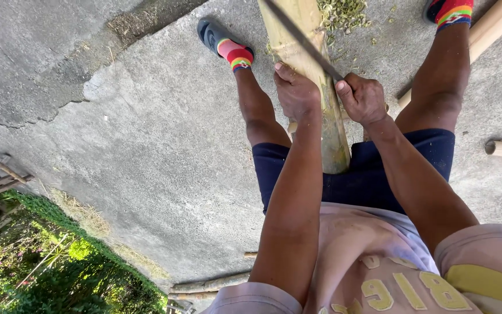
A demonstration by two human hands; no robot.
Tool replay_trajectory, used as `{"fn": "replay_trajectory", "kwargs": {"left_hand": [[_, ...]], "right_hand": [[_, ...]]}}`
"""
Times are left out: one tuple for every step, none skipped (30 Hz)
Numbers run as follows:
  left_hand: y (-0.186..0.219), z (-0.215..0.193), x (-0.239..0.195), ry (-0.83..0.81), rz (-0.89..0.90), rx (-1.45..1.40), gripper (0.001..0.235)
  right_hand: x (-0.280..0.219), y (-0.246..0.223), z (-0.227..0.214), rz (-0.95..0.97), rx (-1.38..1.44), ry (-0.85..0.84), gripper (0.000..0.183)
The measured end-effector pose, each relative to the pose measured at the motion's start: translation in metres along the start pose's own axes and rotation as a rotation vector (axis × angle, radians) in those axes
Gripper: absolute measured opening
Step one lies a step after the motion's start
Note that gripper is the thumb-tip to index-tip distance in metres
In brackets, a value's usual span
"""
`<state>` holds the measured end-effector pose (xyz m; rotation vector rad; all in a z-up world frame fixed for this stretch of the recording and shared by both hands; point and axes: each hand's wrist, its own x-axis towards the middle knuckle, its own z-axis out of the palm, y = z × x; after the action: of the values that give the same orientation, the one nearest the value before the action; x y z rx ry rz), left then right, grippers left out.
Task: Scraping the outer green layer off a bamboo pole using a large machete.
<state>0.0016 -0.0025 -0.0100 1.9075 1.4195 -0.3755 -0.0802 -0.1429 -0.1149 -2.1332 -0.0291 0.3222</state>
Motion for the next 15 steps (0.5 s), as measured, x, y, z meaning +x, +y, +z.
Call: {"fn": "replay_trajectory", "kwargs": {"left_hand": [[-0.001, -0.001, 0.001, 0.000, -0.004, 0.003, 0.077], [-0.004, 0.000, 0.000, -0.003, -0.012, 0.009, 0.076], [-0.006, 0.000, -0.001, -0.006, -0.020, 0.016, 0.076], [-0.005, 0.000, -0.001, -0.005, -0.017, 0.013, 0.076], [-0.003, 0.000, -0.001, -0.002, -0.017, 0.011, 0.076], [-0.002, -0.001, -0.001, 0.001, -0.015, 0.011, 0.076], [0.001, -0.001, 0.001, 0.001, -0.011, 0.010, 0.076], [0.002, -0.002, -0.001, -0.001, -0.019, 0.010, 0.075], [0.002, -0.003, -0.002, -0.003, -0.027, 0.011, 0.075], [0.001, -0.003, -0.003, -0.005, -0.024, 0.010, 0.075], [0.000, -0.003, -0.005, -0.009, -0.029, 0.007, 0.074], [0.002, -0.004, -0.005, -0.009, -0.032, 0.004, 0.074], [0.003, -0.001, 0.000, -0.007, -0.028, 0.001, 0.074], [0.000, 0.001, 0.003, 0.000, -0.025, 0.002, 0.074], [-0.003, 0.004, 0.005, 0.008, -0.023, 0.003, 0.075]], "right_hand": [[0.001, -0.004, -0.002, 0.003, 0.001, -0.004, 0.057], [-0.001, -0.006, -0.004, -0.054, -0.038, -0.018, 0.058], [-0.002, -0.008, -0.007, -0.110, -0.076, -0.033, 0.058], [-0.002, -0.003, -0.004, -0.113, -0.076, -0.030, 0.058], [-0.001, 0.002, 0.000, -0.065, -0.067, -0.003, 0.060], [-0.002, 0.006, 0.004, -0.015, -0.056, 0.026, 0.061], [-0.002, 0.003, 0.003, -0.017, -0.056, 0.029, 0.061], [-0.006, 0.000, 0.001, -0.047, -0.074, 0.015, 0.060], [-0.011, -0.004, -0.001, -0.076, -0.092, 0.000, 0.059], [-0.012, -0.001, 0.001, -0.077, -0.094, 0.003, 0.059], [-0.013, 0.001, 0.003, -0.042, -0.090, 0.031, 0.059], [-0.010, 0.002, 0.006, -0.009, -0.082, 0.059, 0.060], [-0.006, -0.003, 0.004, -0.013, -0.080, 0.062, 0.060], [-0.008, -0.009, 0.002, -0.010, -0.044, 0.047, 0.058], [-0.010, -0.014, 0.000, -0.006, -0.007, 0.033, 0.057]]}}
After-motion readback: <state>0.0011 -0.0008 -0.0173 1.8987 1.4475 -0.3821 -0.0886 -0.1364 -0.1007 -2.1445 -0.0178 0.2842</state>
